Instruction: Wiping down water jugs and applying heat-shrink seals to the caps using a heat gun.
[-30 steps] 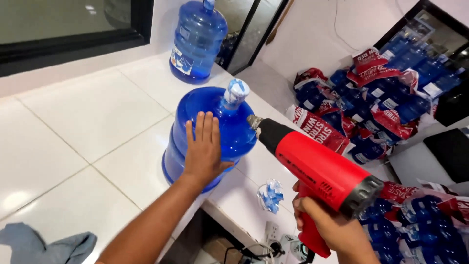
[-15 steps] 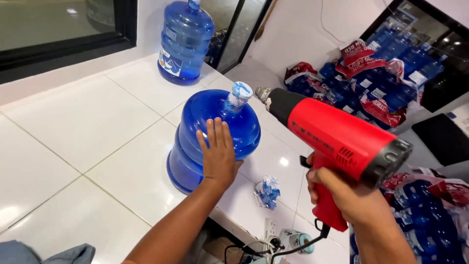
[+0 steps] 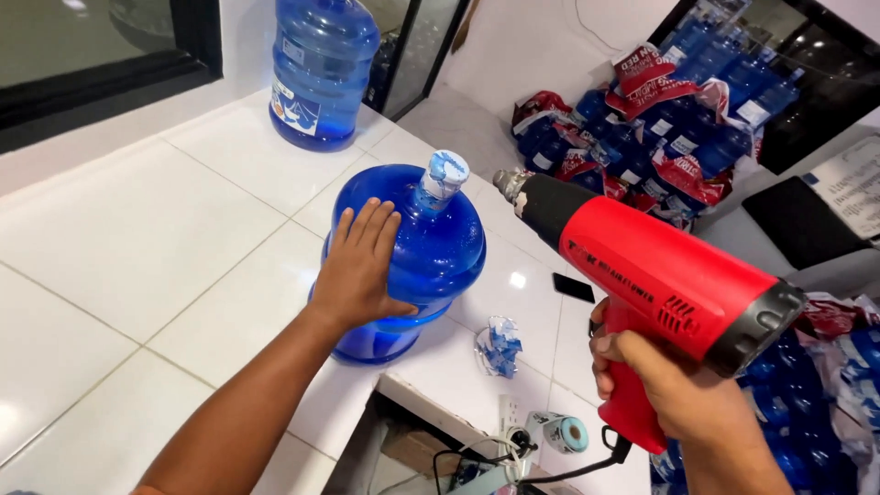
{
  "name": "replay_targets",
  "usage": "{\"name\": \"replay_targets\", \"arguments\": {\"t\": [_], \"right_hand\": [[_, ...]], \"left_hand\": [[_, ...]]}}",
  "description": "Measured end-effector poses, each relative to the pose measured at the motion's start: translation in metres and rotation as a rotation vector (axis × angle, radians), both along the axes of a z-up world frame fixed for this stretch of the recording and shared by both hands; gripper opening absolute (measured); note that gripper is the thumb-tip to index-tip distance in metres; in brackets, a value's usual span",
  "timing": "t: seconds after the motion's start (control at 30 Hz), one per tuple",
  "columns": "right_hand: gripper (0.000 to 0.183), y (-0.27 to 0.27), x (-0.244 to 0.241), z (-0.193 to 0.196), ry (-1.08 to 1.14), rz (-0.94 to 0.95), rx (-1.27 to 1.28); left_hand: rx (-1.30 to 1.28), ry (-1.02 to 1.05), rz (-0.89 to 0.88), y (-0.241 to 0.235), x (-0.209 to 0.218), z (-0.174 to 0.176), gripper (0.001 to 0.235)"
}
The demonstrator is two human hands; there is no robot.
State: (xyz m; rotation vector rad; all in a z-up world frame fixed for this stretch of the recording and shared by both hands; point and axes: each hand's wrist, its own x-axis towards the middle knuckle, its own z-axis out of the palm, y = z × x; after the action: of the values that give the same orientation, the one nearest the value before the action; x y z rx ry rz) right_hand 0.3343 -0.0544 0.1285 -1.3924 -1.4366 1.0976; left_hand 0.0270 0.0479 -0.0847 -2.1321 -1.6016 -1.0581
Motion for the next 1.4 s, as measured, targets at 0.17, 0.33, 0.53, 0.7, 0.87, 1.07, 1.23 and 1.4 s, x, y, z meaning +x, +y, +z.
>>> {"name": "replay_targets", "arguments": {"t": [0.17, 0.33, 0.53, 0.7, 0.87, 1.07, 1.23, 1.4], "right_hand": [[0.028, 0.006, 0.018, -0.025, 0.117, 0.145, 0.111], [0.027, -0.002, -0.003, -0.023, 0.069, 0.021, 0.131], [0.027, 0.013, 0.017, -0.03, 0.097, 0.08, 0.042], [0.024, 0.022, 0.029, -0.042, 0.104, 0.093, -0.038], [0.024, 0.025, 0.032, -0.037, 0.097, 0.077, -0.13], [0.019, 0.038, 0.057, -0.044, 0.065, 0.105, -0.079], [0.024, 0.045, 0.072, -0.044, 0.057, 0.156, 0.003], [0.026, 0.047, 0.081, -0.037, 0.081, 0.131, -0.103]], "left_hand": [[0.057, -0.048, 0.169, 0.005, 0.044, -0.001, 0.154], [-0.16, 0.112, 0.635, 0.026, 0.123, 0.005, 0.139], [-0.076, 0.21, 0.195, 0.034, 0.02, 0.007, 0.171], [-0.091, -0.016, -0.036, 0.02, 0.007, 0.012, 0.154], [0.014, -0.036, 0.081, 0.009, 0.036, 0.003, 0.153], [0.042, -0.011, 0.48, 0.0, 0.113, 0.004, 0.15], [-0.073, -0.076, 0.748, 0.029, 0.168, 0.003, 0.145], [-0.181, 0.135, 0.627, 0.012, 0.118, 0.019, 0.152]]}}
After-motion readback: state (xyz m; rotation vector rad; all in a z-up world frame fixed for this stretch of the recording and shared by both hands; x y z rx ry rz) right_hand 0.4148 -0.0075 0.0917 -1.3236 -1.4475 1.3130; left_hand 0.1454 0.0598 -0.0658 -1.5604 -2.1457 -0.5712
